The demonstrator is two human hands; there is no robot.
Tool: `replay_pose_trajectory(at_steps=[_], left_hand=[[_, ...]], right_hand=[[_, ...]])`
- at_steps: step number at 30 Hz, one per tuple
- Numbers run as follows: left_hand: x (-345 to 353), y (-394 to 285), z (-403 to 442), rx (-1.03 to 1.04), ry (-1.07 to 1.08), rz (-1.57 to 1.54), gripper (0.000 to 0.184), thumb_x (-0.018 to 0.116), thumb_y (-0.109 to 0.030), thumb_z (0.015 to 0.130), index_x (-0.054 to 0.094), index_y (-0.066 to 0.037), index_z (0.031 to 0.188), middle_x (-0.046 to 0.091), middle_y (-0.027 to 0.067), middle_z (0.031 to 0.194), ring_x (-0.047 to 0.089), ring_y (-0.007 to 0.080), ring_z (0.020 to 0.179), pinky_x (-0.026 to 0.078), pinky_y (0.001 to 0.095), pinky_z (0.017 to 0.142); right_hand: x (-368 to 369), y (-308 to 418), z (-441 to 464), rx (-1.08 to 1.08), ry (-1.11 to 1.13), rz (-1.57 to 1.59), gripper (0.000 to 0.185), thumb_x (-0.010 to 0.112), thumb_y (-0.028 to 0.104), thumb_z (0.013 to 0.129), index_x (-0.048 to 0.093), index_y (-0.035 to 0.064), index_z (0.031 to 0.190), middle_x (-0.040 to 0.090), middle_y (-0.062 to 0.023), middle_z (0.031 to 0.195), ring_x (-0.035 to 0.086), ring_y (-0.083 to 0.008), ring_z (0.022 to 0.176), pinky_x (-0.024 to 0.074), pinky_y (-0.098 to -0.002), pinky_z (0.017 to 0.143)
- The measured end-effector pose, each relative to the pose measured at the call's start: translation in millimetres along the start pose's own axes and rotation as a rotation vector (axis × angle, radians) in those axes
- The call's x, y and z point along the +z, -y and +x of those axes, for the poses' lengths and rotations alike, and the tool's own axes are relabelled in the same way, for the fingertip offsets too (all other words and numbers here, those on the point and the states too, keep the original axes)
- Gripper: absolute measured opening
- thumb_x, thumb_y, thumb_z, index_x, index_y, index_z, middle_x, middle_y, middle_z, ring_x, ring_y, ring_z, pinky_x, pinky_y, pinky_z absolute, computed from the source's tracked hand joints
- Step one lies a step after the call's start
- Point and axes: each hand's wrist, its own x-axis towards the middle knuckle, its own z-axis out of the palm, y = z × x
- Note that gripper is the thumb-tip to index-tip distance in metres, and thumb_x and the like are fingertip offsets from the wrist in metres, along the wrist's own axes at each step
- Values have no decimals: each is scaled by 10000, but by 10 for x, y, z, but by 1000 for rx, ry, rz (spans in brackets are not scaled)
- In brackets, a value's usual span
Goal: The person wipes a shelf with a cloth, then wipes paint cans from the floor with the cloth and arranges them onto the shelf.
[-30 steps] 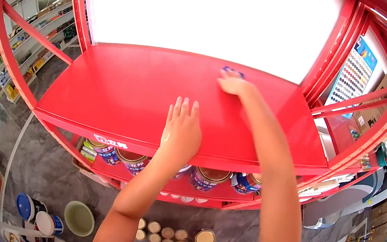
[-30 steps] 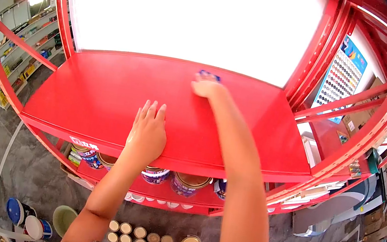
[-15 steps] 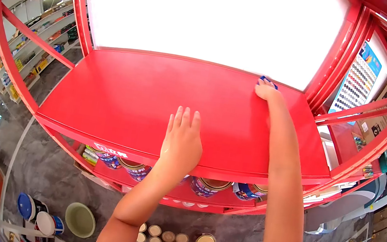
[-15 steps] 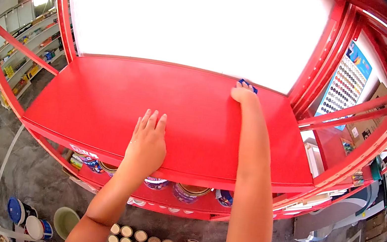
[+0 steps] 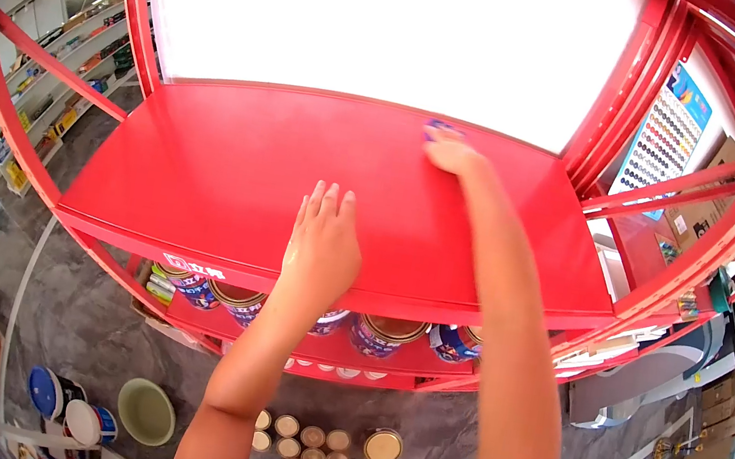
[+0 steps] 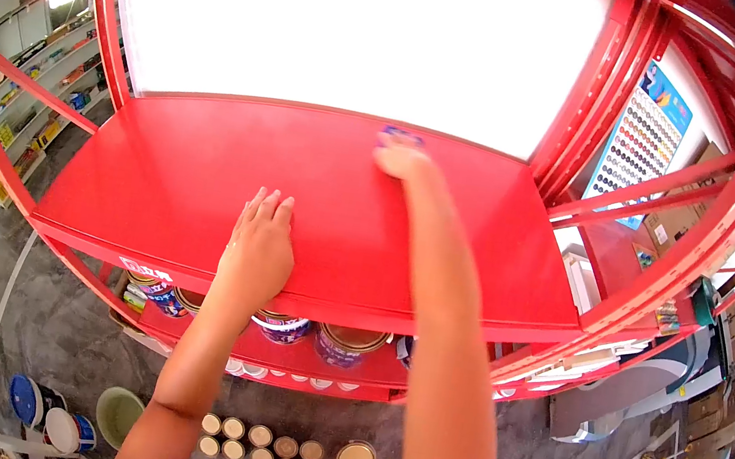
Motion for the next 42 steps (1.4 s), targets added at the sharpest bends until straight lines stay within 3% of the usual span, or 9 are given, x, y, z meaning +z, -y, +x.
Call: replay_pose_trajectory(at_steps=[4, 8, 15, 18, 22, 26, 32, 36, 42], left_hand=[[36, 2, 3, 17, -29, 0, 375, 413, -67, 859, 461, 26, 1219, 450, 213, 1284, 350, 351, 1278, 281, 431, 1070], [33, -24, 7, 64, -89, 4, 367, 408, -81, 868, 465, 21, 1216, 473, 218, 1265, 379, 362, 1256, 300, 445, 1057], [84, 42, 37, 37, -69, -11, 358, 412, -74, 850, 490, 58, 1174, 507, 247, 1221, 418, 392, 1214, 335, 434, 1034], [100, 97, 44, 83, -57, 9, 333, 427, -73, 830, 497, 58, 1127, 499, 259, 1217, 408, 382, 1226, 316, 435, 1041], [71, 63, 28, 143, -223, -19, 248, 460, -52, 805, 562, 47, 1009, 592, 223, 1071, 510, 357, 1127, 371, 442, 996], [-31, -82, -132, 317, -426, -256, 174, 510, -18, 768, 602, 10, 913, 637, 172, 961, 572, 326, 1035, 415, 436, 952], [109, -676, -427, 474, -401, -426, 180, 540, 6, 719, 607, -24, 884, 639, 122, 955, 576, 298, 1027, 421, 436, 937], [228, -712, -582, 506, -392, -384, 234, 540, 23, 684, 598, -4, 909, 610, 139, 1031, 534, 314, 1091, 386, 456, 991], [110, -349, -979, 549, -344, -389, 289, 519, 63, 691, 600, 5, 962, 562, 136, 1154, 459, 320, 1192, 360, 468, 1024]], right_hand=[[-47, -1420, -824, 322, -66, -77, 573, 298, 335, 898, 270, 93, 1417, 191, -139, 1492, 181, -298, 1378, 136, -388, 1130], [85, -1632, -1256, 256, -113, -149, 539, 292, 243, 891, 307, 27, 1384, 251, -200, 1455, 204, -322, 1365, 156, -396, 1123], [66, 548, -1766, -215, -138, 59, 532, 330, 250, 881, 340, 64, 1380, 250, -164, 1465, 212, -305, 1366, 161, -379, 1129], [86, 128, -1841, -194, -139, -23, 532, 333, 251, 881, 343, 60, 1377, 260, -173, 1459, 231, -312, 1357, 175, -386, 1124], [190, -1156, -2412, 177, -285, -92, 502, 314, 242, 889, 398, 26, 1334, 332, -188, 1418, 286, -313, 1332, 209, -403, 1109], [352, -1446, -2725, 125, -262, -421, 472, 332, 229, 888, 446, 14, 1292, 387, -183, 1385, 329, -316, 1308, 236, -407, 1098], [442, 377, -2840, -202, -629, -121, 394, 424, 202, 864, 537, 51, 1210, 510, -165, 1279, 464, -325, 1201, 350, -435, 1022], [452, 467, -3018, -226, -707, -17, 362, 442, 202, 862, 561, 48, 1168, 552, -151, 1228, 485, -334, 1174, 354, -429, 1018], [537, -783, -3553, 277, -801, -127, 376, 393, 207, 890, 542, 54, 1200, 492, -135, 1304, 424, -325, 1229, 300, -410, 1064]])
